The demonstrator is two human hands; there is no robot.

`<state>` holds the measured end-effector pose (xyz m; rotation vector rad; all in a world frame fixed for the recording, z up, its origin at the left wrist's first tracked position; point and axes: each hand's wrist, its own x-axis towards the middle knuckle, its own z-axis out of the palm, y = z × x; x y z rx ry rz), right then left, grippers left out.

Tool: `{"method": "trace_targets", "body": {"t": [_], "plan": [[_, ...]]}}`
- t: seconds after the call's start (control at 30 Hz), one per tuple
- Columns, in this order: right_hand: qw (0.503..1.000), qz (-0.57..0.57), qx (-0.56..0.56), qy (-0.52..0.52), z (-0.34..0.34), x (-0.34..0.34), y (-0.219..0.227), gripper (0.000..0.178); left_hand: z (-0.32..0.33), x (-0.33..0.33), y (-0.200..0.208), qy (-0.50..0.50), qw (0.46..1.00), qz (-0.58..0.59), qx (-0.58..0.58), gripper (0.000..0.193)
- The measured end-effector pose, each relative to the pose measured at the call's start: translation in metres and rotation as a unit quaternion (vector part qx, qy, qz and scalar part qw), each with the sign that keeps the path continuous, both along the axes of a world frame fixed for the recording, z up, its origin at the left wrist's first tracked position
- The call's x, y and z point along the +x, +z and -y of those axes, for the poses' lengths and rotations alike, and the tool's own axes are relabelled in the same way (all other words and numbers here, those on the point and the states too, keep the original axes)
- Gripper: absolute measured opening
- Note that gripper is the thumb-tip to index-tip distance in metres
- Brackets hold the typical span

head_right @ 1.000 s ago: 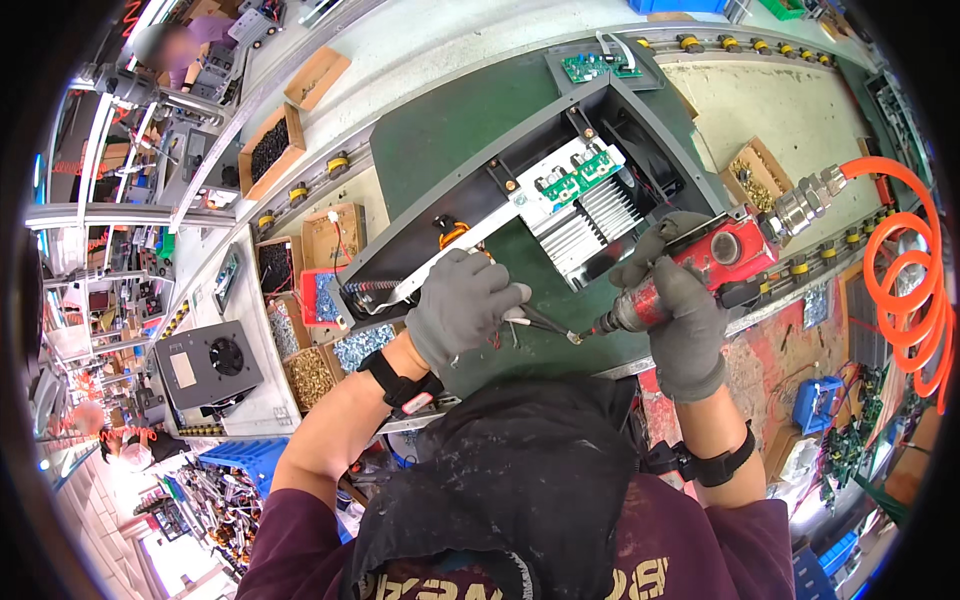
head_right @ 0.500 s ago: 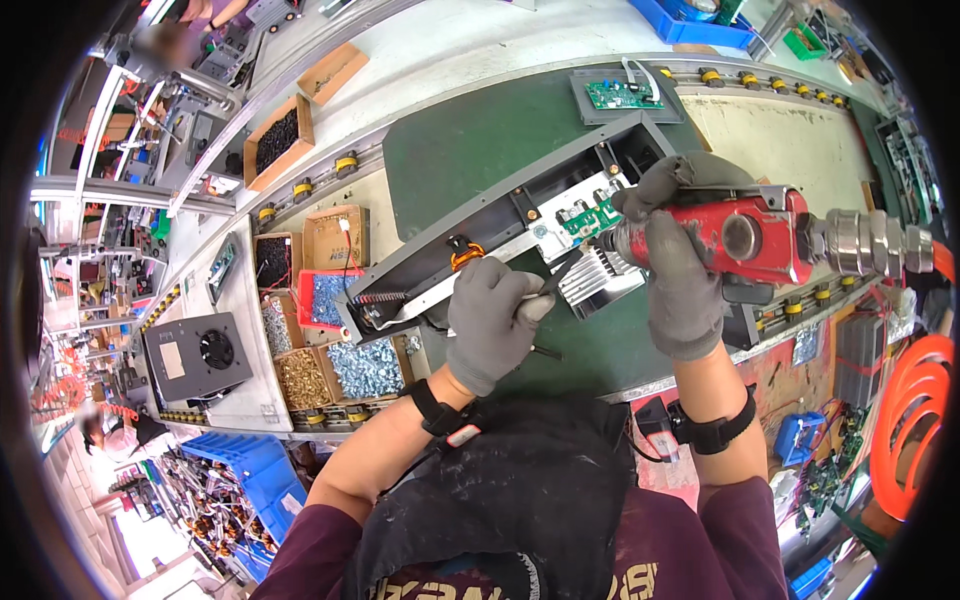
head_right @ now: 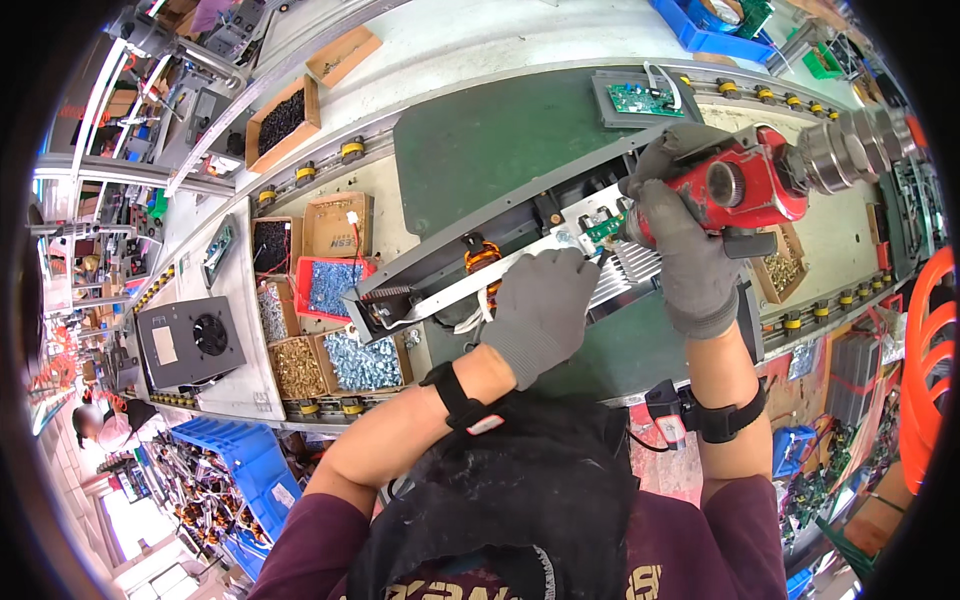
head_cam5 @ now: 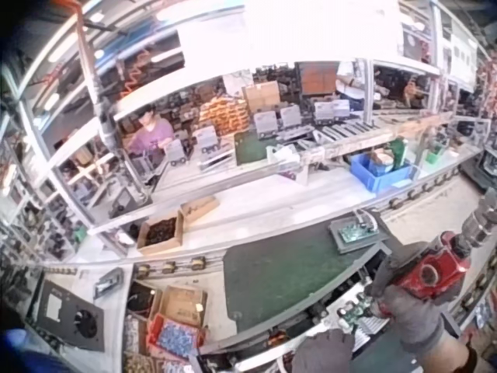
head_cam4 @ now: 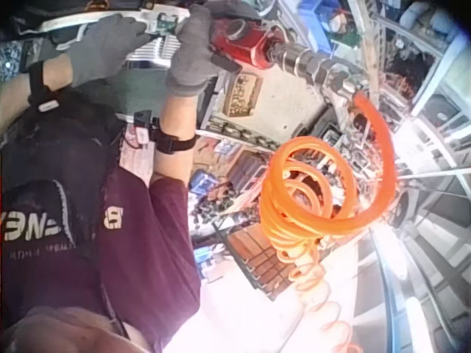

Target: Installing internal components including coils and circuit boards into a power inverter housing using an air screwdriver.

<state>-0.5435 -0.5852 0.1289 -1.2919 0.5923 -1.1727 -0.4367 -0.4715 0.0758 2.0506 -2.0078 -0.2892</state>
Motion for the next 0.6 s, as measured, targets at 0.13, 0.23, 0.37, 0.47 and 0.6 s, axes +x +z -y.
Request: {"method": "trace_targets", "body": {"t": [0.13,0.23,0.37,0.47,0.6], "plan": [[0.99,-0.06,-0.108,0.065,0.009,-0.002,-0.003,0.035,0.006,0.014,0.0,-0.118,0.991,-0.022,0.051,0.025],[0.942,0.192,0.26,0.088,0.013,-0.007,-0.007,0.032,0.015,0.016,-0.003,-0.137,0.987,-0.046,0.063,0.028],[0.991,-0.026,-0.112,0.062,0.018,-0.018,-0.007,0.023,0.023,0.01,-0.004,-0.152,0.982,-0.063,0.092,0.028],[0.992,-0.035,-0.096,0.073,0.023,-0.025,-0.002,0.027,0.025,0.007,0.0,-0.137,0.983,-0.065,0.101,0.029],[0.999,0.005,0.052,-0.007,0.008,-0.035,0.013,0.038,0.005,0.013,0.009,-0.07,0.992,-0.109,0.009,0.03]]}}
